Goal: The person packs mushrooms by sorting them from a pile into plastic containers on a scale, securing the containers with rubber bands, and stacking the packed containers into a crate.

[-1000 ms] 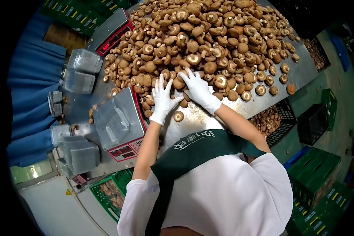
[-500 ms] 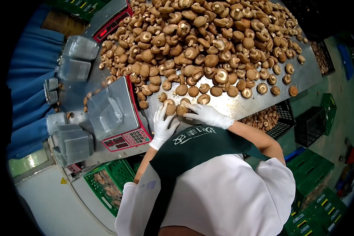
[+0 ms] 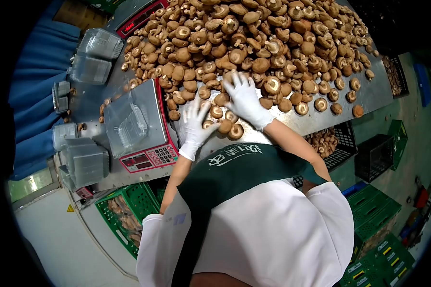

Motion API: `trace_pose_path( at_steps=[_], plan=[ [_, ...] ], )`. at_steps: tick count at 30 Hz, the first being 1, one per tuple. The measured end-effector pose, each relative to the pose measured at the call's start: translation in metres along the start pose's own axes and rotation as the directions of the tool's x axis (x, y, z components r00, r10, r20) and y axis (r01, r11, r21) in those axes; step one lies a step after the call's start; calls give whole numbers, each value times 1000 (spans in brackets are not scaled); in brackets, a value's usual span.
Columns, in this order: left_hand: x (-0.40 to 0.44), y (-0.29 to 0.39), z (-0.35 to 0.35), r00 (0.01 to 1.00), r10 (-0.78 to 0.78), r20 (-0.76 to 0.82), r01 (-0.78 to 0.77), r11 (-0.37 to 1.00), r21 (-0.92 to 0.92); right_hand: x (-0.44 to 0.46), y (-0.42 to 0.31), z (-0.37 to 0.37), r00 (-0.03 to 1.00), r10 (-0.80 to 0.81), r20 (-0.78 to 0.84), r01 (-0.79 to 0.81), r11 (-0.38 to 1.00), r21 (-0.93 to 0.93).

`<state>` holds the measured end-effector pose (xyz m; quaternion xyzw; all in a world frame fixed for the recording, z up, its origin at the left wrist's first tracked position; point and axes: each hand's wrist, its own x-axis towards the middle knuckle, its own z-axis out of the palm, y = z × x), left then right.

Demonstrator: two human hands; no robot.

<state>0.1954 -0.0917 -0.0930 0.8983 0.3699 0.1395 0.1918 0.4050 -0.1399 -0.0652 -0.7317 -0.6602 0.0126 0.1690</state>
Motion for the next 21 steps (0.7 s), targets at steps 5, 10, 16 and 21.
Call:
trace_pose_path(
  at_steps=[5, 10, 16, 21],
  plan=[
    [-32, 19, -13, 983, 172, 70, -170, 985, -31, -45, -22, -8, 976, -173, 136, 165, 984, 66],
    [-62, -3, -27, 982, 189, 2, -189, 982, -18, -77, -16, -15, 952, -279, 127, 257, 952, 166],
    [-62, 9, -32, 997, -75, -22, 74, 995, -62, -88, 9, -43, 998, 27, 56, -42, 961, 273],
    [-49, 6, -27, 976, -177, 125, 174, 984, 41, -97, 18, -37, 979, 150, 141, -184, 945, 271]
  ],
)
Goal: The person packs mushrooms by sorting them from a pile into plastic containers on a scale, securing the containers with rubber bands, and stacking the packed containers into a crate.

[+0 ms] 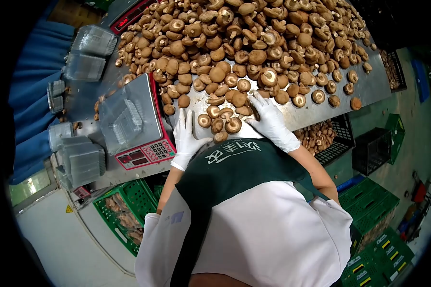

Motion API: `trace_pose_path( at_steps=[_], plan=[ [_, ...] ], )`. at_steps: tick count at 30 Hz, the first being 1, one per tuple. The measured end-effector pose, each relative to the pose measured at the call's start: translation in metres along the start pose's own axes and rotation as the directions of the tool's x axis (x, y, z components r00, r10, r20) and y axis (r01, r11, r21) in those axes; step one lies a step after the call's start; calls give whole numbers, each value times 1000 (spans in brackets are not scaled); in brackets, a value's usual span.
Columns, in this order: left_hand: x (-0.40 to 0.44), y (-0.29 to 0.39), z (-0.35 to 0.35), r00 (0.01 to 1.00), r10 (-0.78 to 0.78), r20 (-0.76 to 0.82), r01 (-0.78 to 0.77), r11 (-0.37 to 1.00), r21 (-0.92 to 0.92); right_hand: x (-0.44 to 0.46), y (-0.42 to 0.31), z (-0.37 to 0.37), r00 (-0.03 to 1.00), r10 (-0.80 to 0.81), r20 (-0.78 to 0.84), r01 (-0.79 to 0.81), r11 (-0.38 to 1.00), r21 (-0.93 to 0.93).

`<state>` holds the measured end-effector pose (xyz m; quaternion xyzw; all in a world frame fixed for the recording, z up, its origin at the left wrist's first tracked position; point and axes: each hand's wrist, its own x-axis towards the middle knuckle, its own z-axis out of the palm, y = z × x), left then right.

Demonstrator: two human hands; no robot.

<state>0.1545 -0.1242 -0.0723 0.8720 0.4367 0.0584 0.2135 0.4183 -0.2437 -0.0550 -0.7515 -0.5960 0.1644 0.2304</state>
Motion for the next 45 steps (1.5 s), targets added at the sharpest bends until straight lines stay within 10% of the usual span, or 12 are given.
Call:
trace_pose_path(
  at_steps=[8, 15, 22, 33, 45],
  plan=[
    [1, 0, 19, 976, 212, 44, -194, 945, -262, 10, -12, 27, 983, 166, 80, -176, 972, 158],
    [19, 24, 13, 971, 200, 134, -165, 958, -235, -23, 2, 26, 992, 8, 126, -41, 964, 262],
    [49, 35, 27, 974, 196, 111, -153, 937, -315, 1, -14, 27, 945, 239, 222, -322, 797, 511],
    [29, 15, 13, 939, 339, 62, -296, 885, -359, 10, -3, 41, 975, -88, 206, -10, 901, 433],
    [10, 5, 27, 993, -85, -77, 37, 869, -493, 34, -22, 51, 955, 280, 100, -297, 879, 374]
  ],
)
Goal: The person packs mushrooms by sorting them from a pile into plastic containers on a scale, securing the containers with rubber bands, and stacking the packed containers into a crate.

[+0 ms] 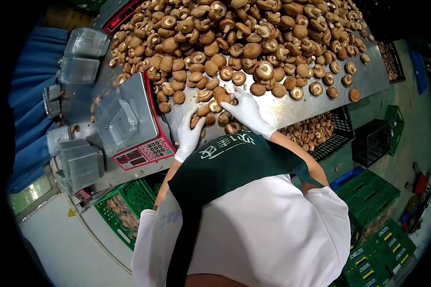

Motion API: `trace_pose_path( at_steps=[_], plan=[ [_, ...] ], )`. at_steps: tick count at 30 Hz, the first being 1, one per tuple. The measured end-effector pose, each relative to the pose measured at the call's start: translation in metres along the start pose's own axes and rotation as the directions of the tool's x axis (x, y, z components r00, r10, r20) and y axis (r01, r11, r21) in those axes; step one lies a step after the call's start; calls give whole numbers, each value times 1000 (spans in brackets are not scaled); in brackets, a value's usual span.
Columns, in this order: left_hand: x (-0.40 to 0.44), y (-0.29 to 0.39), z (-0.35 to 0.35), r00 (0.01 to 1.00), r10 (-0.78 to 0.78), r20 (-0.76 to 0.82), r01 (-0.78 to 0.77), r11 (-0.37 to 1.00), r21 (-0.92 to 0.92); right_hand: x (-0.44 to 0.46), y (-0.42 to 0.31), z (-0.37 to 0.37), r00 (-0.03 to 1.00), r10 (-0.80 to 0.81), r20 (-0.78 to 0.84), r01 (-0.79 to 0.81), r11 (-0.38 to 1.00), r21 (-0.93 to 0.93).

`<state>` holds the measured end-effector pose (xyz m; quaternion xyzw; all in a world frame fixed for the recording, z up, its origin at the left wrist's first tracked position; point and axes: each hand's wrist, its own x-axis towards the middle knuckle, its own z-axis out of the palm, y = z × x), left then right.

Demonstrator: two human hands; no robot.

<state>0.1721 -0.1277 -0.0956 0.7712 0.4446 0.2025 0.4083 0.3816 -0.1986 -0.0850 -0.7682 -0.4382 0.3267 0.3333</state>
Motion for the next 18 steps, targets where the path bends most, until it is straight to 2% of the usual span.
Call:
trace_pose_path(
  at_steps=[1, 2, 3, 5, 6, 7, 9, 11, 13, 15, 17, 18],
  plan=[
    [1, -6, 1, 986, -169, -16, 167, 982, -90, 6, 3, 6, 991, -56, -124, 39, 990, -134],
    [4, -13, 1, 974, -228, -6, 222, 955, -199, 12, 5, 7, 997, -12, -75, 4, 995, -103],
    [4, -13, -1, 974, -226, -10, 219, 956, -197, 11, 1, 4, 997, -17, -76, 9, 995, -101],
    [3, -12, -3, 964, -249, -98, 203, 920, -335, 4, -12, -11, 989, -90, -114, 96, 994, 50],
    [0, -19, -3, 954, -296, -42, 251, 869, -427, -1, -19, -24, 996, -29, -80, 37, 995, 96],
    [-4, -21, -6, 952, -302, -43, 256, 867, -426, -4, -12, -31, 991, -61, -121, 70, 995, 75],
    [-9, -22, -10, 981, -190, -40, 162, 912, -376, -22, -14, -65, 998, 46, -40, -43, 995, 88],
    [-14, -15, -19, 977, -213, 10, 204, 918, -339, -40, -14, -108, 964, 252, 79, -247, 967, -69],
    [-17, -14, -22, 992, -122, -7, 115, 948, -296, -61, 1, -141, 949, 316, 23, -277, 864, -419],
    [-18, -13, -25, 994, -109, 7, 106, 948, -299, -80, 21, -161, 898, 439, -11, -341, 682, -647],
    [-16, -5, -28, 978, -201, 58, 209, 963, -169, -94, 35, -169, 899, 438, -12, -272, 535, -800],
    [-15, -6, -26, 978, -199, 60, 207, 964, -166, -95, 35, -165, 912, 407, -42, -272, 527, -805]
  ],
)
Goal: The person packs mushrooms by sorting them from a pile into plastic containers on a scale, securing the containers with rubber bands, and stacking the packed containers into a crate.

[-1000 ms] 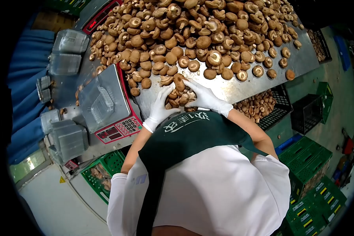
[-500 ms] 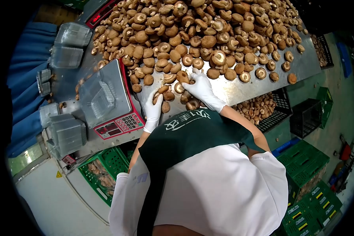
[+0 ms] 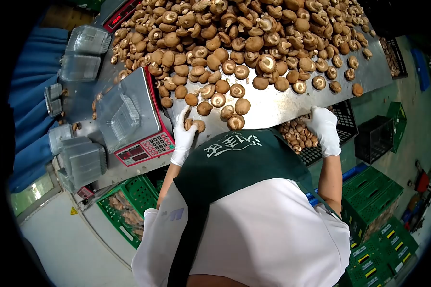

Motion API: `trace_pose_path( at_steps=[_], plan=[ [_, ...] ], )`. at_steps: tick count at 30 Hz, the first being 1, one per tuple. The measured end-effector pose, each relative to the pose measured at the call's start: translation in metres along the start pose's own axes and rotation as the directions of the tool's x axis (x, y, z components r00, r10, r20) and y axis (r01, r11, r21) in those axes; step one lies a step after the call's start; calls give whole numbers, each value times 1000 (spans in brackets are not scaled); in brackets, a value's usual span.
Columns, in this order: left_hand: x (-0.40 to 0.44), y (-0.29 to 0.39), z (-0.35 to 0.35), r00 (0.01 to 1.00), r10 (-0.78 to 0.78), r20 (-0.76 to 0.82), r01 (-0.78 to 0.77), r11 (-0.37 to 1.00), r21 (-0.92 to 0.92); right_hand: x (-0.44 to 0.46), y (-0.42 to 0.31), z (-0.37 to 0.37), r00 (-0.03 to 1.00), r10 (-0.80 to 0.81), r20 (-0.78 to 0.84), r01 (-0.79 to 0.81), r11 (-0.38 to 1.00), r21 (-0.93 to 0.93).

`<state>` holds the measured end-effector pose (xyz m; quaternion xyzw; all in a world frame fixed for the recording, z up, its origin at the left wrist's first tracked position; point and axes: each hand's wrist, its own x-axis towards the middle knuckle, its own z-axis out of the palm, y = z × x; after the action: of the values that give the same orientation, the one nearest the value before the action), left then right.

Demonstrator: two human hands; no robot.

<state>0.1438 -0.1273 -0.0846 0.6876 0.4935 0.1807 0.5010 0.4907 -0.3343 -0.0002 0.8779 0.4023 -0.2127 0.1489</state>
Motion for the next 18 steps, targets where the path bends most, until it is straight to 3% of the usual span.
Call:
trace_pose_path(
  at_steps=[1, 3, 5, 7, 9, 11, 13, 15, 18],
  plan=[
    [2, -3, 4, 995, 94, -37, -90, 992, 87, 1, -8, 3, 1000, 2, -1, -2, 1000, 2],
    [7, -2, 11, 979, 192, -64, -179, 968, 177, 5, -35, 8, 975, -88, -206, 137, 962, 238],
    [12, 3, 16, 904, 428, 18, -366, 750, 551, 9, -69, 9, 934, -227, -275, 309, 902, 303],
    [16, 5, 21, 910, 414, 28, -360, 754, 550, 21, -104, 16, 827, -384, -411, 526, 786, 325],
    [20, 7, 23, 934, 350, 72, -313, 703, 639, 35, -142, 18, 629, -561, -538, 756, 605, 252],
    [22, -2, 21, 926, 371, 66, -331, 719, 611, 43, -182, 16, 536, -657, -530, 826, 538, 169],
    [17, -9, 17, 888, 459, 25, -422, 792, 441, 49, -216, 21, 466, -765, -444, 820, 562, -108],
    [10, -4, 13, 911, 412, 2, -387, 855, 344, 62, -244, 47, 323, -804, -499, 822, 500, -272],
    [3, 0, 3, 950, 309, 49, -312, 929, 200, 64, -256, 59, 342, -775, -532, 801, 536, -267]
  ],
)
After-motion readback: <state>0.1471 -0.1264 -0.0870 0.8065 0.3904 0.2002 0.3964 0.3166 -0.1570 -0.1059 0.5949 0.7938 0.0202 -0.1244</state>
